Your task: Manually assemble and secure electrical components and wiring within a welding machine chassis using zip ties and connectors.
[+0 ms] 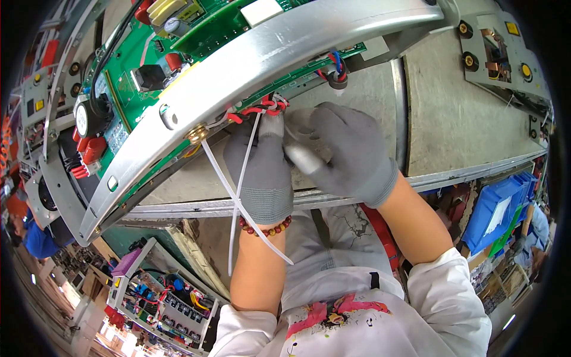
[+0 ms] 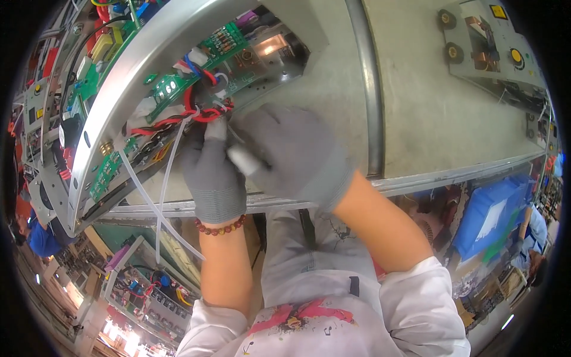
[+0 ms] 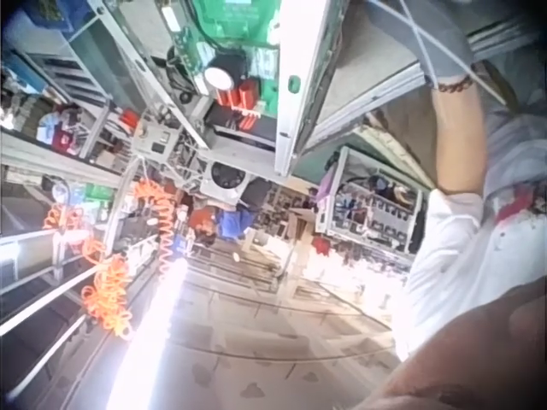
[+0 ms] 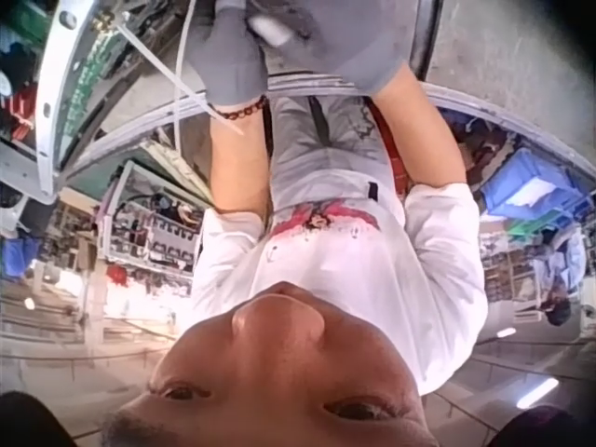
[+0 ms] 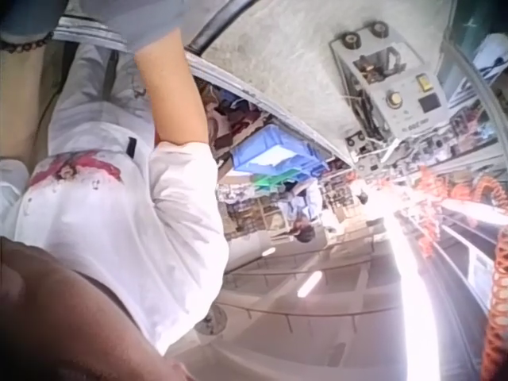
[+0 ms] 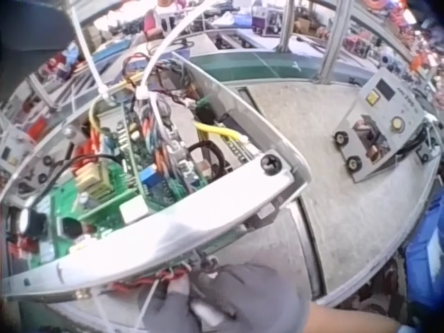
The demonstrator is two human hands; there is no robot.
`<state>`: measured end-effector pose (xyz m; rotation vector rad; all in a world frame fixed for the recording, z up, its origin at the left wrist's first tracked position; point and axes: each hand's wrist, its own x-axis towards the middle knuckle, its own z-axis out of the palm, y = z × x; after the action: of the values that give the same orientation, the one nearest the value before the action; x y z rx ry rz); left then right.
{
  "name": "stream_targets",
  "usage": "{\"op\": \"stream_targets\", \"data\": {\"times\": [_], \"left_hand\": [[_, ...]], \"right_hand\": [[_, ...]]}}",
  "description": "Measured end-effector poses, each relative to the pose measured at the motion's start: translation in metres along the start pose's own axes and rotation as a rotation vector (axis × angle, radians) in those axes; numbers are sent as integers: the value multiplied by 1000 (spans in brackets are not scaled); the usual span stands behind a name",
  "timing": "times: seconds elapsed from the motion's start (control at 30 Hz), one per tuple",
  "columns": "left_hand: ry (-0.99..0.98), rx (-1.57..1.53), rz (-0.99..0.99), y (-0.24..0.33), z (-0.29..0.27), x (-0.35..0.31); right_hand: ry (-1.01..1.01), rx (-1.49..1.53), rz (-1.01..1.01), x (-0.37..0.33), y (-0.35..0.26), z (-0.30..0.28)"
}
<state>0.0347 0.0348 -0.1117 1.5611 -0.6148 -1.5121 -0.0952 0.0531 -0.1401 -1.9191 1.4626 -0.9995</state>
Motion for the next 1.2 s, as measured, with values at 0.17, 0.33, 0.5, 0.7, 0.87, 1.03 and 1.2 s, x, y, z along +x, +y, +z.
{"op": "stream_targets", "data": {"times": [0.17, 0.33, 0.5, 0.7, 0.87, 1.03, 1.2], "left_hand": [[-72, -49, -17, 0, -2, 1], [-61, 139, 12, -4, -5, 5], [-88, 220, 277, -13, -2, 13], [-34, 119, 165, -2, -7, 14], [-75, -138, -83, -10, -4, 11], [-140, 709, 454, -23, -11, 20], [-166, 1043, 832, -22, -5, 18]], "right_hand": [[-25, -319, -22, 6, -14, -1], [-200, -203, 24, 20, -5, -7], [-230, 134, -110, 16, 6, 5], [-219, 258, -162, 26, 3, -9], [-455, -391, -178, 31, 12, -43], [-362, -38, -241, 18, 13, -16], [-369, -8, -206, 10, 20, -11]]}}
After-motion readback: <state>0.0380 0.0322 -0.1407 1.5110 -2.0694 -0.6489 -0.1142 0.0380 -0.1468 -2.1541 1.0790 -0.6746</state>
